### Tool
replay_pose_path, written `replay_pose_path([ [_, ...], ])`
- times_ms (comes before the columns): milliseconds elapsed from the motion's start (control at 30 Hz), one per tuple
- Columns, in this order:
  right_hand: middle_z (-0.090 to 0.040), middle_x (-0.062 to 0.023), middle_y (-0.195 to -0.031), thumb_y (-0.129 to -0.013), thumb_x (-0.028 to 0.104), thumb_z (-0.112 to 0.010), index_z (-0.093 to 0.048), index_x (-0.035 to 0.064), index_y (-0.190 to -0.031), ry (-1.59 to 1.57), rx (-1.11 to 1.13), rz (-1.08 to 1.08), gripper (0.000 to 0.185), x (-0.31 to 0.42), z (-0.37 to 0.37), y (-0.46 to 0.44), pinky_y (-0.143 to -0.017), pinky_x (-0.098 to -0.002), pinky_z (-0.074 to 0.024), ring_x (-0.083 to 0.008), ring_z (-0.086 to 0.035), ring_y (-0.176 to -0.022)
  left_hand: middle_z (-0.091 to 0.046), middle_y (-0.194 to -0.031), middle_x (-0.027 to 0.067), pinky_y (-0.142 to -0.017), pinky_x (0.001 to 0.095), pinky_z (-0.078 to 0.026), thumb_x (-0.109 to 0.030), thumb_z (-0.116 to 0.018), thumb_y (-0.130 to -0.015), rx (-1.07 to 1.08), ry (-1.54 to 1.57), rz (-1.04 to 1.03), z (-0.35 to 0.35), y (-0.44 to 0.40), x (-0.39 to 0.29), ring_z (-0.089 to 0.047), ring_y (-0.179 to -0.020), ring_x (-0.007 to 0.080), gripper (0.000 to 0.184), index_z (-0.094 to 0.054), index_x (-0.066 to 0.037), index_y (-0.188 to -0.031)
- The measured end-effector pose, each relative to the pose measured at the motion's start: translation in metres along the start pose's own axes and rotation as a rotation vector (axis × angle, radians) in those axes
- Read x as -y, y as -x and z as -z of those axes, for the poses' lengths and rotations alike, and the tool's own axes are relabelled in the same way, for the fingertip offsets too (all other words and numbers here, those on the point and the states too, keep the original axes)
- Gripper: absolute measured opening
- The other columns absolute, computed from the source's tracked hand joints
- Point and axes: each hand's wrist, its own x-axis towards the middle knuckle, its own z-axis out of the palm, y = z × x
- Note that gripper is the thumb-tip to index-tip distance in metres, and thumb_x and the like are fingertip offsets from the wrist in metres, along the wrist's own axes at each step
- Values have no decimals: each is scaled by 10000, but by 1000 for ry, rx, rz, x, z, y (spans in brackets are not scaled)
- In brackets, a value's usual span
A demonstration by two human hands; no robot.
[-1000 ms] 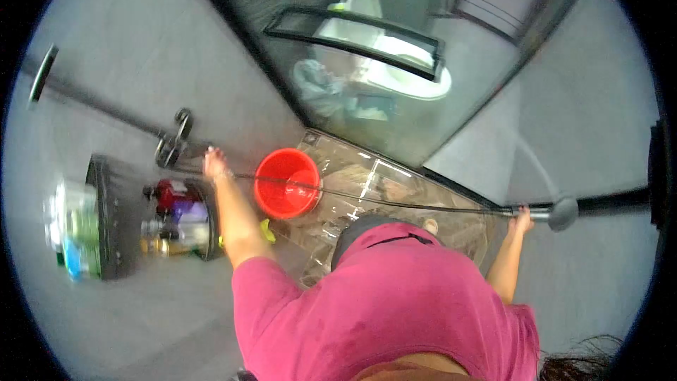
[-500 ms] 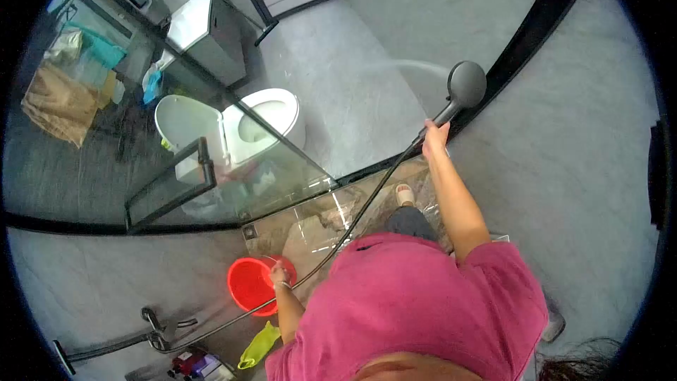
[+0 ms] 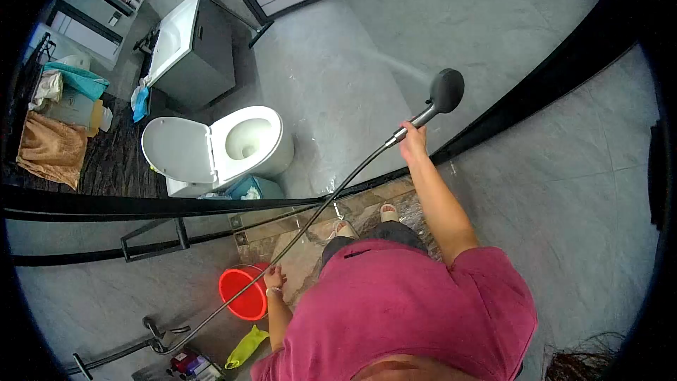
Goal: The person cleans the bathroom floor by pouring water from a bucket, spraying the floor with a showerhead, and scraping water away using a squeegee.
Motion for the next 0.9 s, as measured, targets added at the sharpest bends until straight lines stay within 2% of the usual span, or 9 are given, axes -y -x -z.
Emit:
replay_pose_path([
  [67, -386, -65, -850, -699, -67, -479, -335, 57, -937, 68, -58, -37, 305, 2, -7, 8, -659, -291, -378, -167, -431, -735, -532, -754, 99, -402, 281, -437, -227, -561, -754, 46, 12, 77, -1, -1, -6, -537, -517, 175, 258, -483, -29, -900],
  [133, -393, -71, -827, -684, -76, -482, -335, 54, -911, 154, -41, -25, 300, -4, -1, 5, -625, -295, -385, -168, -434, -714, -529, -781, 101, -448, 301, -468, -222, -551, -747, 161, -208, 171, 3, -7, -10, -560, -580, 195, 272, -470, -20, -911],
  [167, -393, -75, -801, -669, -77, -488, -335, 55, -892, 185, -46, -52, 300, -5, 0, 5, -596, -304, -387, -169, -432, -695, -528, -800, 111, -485, 340, -485, -224, -544, -742, 121, -161, 185, 4, -18, 1, -568, -614, 229, 281, -466, -18, -917],
  [300, -405, -74, -766, -679, -74, -478, -334, 42, -856, 228, -143, -50, 256, -7, 3, -2, -549, -311, -373, -174, -442, -652, -518, -868, 136, -499, 350, -481, -236, -544, -744, 160, -39, 244, -4, -42, 18, -559, -647, 261, 341, -430, -26, -987],
  [400, -364, -75, -780, -678, -46, -490, -308, 26, -889, 141, -69, -39, 288, -10, 10, -11, -598, -308, -365, -167, -406, -665, -508, -936, 160, -513, 361, -476, -247, -543, -746, 175, 64, 284, -5, -56, 10, -550, -679, 292, 406, -395, -33, -1058],
  [467, -382, -71, -778, -682, -45, -486, -324, 32, -890, 98, -100, -21, 275, 3, -7, 8, -584, -314, -381, -174, -420, -668, -525, -884, 145, -538, 364, -472, -255, -542, -753, 194, -4, 237, -8, -50, -4, -547, -649, 243, 384, -422, -42, -1049],
  [667, -389, -74, -791, -675, -47, -496, -325, 41, -901, 75, -110, -43, 297, -8, -7, 3, -607, -317, -385, -176, -425, -692, -515, -914, 152, -554, 370, -475, -255, -532, -758, 118, 108, 248, -11, -41, -3, -549, -678, 250, 420, -395, -20, -1079],
  [800, -383, -75, -819, -673, -45, -502, -323, 36, -920, 96, -80, -33, 315, -13, -13, 4, -656, -303, -377, -173, -417, -737, -505, -942, 167, -564, 381, -477, -260, -536, -758, 126, 125, 271, -6, -53, 26, -548, -708, 285, 459, -368, -39, -1124],
  [900, -390, -57, -768, -678, -63, -485, -347, 54, -852, 76, -194, -7, 251, -17, -20, 5, -571, -293, -393, -172, -440, -662, -506, -955, 172, -563, 387, -477, -262, -537, -762, 72, 248, 366, -6, -66, 65, -546, -702, 288, 455, -367, -49, -1127],
])
